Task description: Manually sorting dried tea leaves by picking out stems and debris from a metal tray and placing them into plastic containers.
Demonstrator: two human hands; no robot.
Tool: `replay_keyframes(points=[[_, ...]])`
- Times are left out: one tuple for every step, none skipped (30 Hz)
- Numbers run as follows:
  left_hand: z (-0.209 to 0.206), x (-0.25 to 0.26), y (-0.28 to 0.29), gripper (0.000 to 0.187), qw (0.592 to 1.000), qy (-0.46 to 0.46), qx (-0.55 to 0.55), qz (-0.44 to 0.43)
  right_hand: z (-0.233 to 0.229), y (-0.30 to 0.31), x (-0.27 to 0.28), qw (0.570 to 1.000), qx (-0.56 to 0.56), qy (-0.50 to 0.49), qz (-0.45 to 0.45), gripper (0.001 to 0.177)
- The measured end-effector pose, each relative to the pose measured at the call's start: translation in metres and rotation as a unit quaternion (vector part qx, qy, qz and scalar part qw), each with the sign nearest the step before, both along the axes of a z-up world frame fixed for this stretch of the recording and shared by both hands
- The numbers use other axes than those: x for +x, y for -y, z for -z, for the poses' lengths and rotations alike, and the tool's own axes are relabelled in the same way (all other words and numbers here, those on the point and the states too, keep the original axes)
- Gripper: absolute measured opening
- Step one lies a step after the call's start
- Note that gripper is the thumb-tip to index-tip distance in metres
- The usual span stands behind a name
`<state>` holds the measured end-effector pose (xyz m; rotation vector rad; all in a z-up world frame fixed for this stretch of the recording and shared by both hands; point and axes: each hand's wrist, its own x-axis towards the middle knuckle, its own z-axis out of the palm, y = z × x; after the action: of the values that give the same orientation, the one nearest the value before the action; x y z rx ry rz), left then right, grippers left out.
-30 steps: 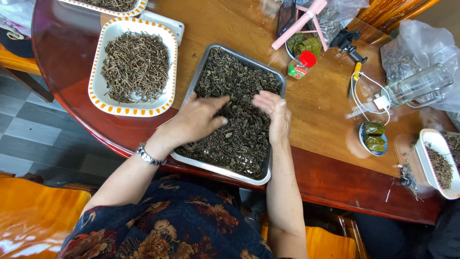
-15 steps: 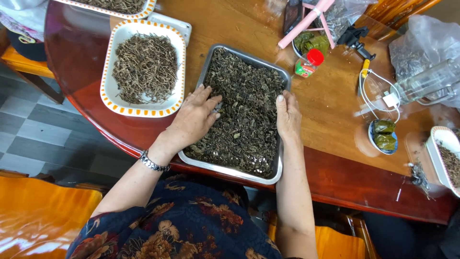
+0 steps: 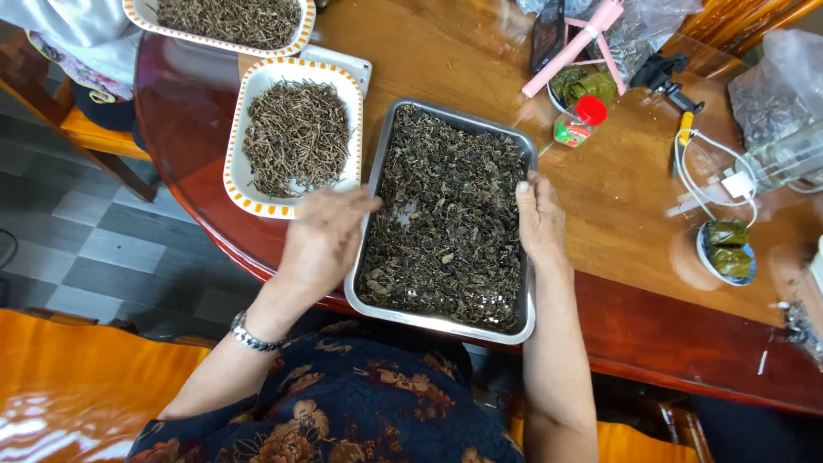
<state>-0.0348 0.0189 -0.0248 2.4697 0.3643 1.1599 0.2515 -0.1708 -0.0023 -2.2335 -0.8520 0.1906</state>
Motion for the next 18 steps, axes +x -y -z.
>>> replay_keyframes(points=[[0.002, -0.005, -0.009, 0.034, 1.0, -0.004, 0.002, 0.004, -0.002, -0.001, -0.001, 1.0, 0.002, -0.004, 0.004, 0.065], [0.005, -0.011, -0.018, 0.042, 0.997, -0.038, 0.045, -0.049, -0.003, -0.001, -0.002, 1.0, 0.016, 0.001, 0.002, 0.061], [0.009, -0.017, -0.023, 0.056, 0.989, -0.072, 0.085, -0.102, -0.004, 0.001, -0.004, 1.0, 0.026, 0.006, 0.001, 0.057], [0.015, -0.022, -0.025, 0.056, 0.989, -0.075, 0.084, -0.098, 0.004, 0.003, -0.001, 1.0, 0.025, 0.002, 0.005, 0.057], [0.021, -0.025, -0.027, 0.054, 0.986, -0.1, 0.072, -0.116, 0.009, 0.004, 0.005, 0.999, 0.033, 0.012, -0.004, 0.051], [0.026, -0.027, -0.03, 0.051, 0.981, -0.125, 0.06, -0.133, 0.013, 0.005, 0.01, 0.999, 0.041, 0.023, -0.012, 0.045], [0.025, -0.027, -0.03, 0.051, 0.982, -0.123, 0.057, -0.133, 0.011, 0.004, 0.007, 0.999, 0.039, 0.025, -0.012, 0.045], [0.024, -0.026, -0.029, 0.045, 0.983, -0.122, 0.047, -0.129, 0.009, 0.004, 0.003, 0.999, 0.046, 0.016, -0.008, 0.042], [0.022, -0.026, -0.03, 0.04, 0.984, -0.119, 0.036, -0.129, 0.005, 0.001, 0.0, 0.999, 0.053, 0.008, -0.007, 0.04], [0.023, -0.028, -0.028, 0.04, 0.984, -0.115, 0.034, -0.132, 0.005, 0.004, -0.004, 0.999, 0.051, 0.013, -0.011, 0.04], [0.022, -0.028, -0.029, 0.038, 0.985, -0.11, 0.028, -0.127, 0.004, 0.002, -0.005, 0.999, 0.054, 0.0, -0.005, 0.039], [0.022, -0.028, -0.03, 0.037, 0.987, -0.105, 0.023, -0.123, 0.004, 0.0, -0.006, 0.998, 0.058, -0.014, 0.001, 0.039], [0.024, -0.032, -0.029, 0.037, 0.986, -0.105, 0.021, -0.127, 0.005, 0.0, -0.008, 0.998, 0.055, -0.013, -0.003, 0.039], [0.027, -0.034, -0.028, 0.037, 0.987, -0.106, 0.02, -0.122, 0.006, 0.0, -0.008, 0.998, 0.063, -0.012, -0.006, 0.038], [0.028, -0.034, -0.03, 0.037, 0.988, -0.106, 0.022, -0.114, 0.008, -0.001, -0.007, 0.997, 0.074, -0.011, -0.006, 0.038], [0.028, -0.036, -0.029, 0.037, 0.988, -0.105, 0.024, -0.115, 0.006, -0.001, -0.012, 0.997, 0.075, -0.01, -0.007, 0.038], [0.028, -0.038, -0.027, 0.037, 0.988, -0.105, 0.021, -0.11, 0.003, 0.0, -0.017, 0.997, 0.077, -0.026, -0.002, 0.038], [0.028, -0.04, -0.025, 0.037, 0.989, -0.105, 0.019, -0.106, 0.001, 0.002, -0.022, 0.996, 0.078, -0.041, 0.003, 0.039]])
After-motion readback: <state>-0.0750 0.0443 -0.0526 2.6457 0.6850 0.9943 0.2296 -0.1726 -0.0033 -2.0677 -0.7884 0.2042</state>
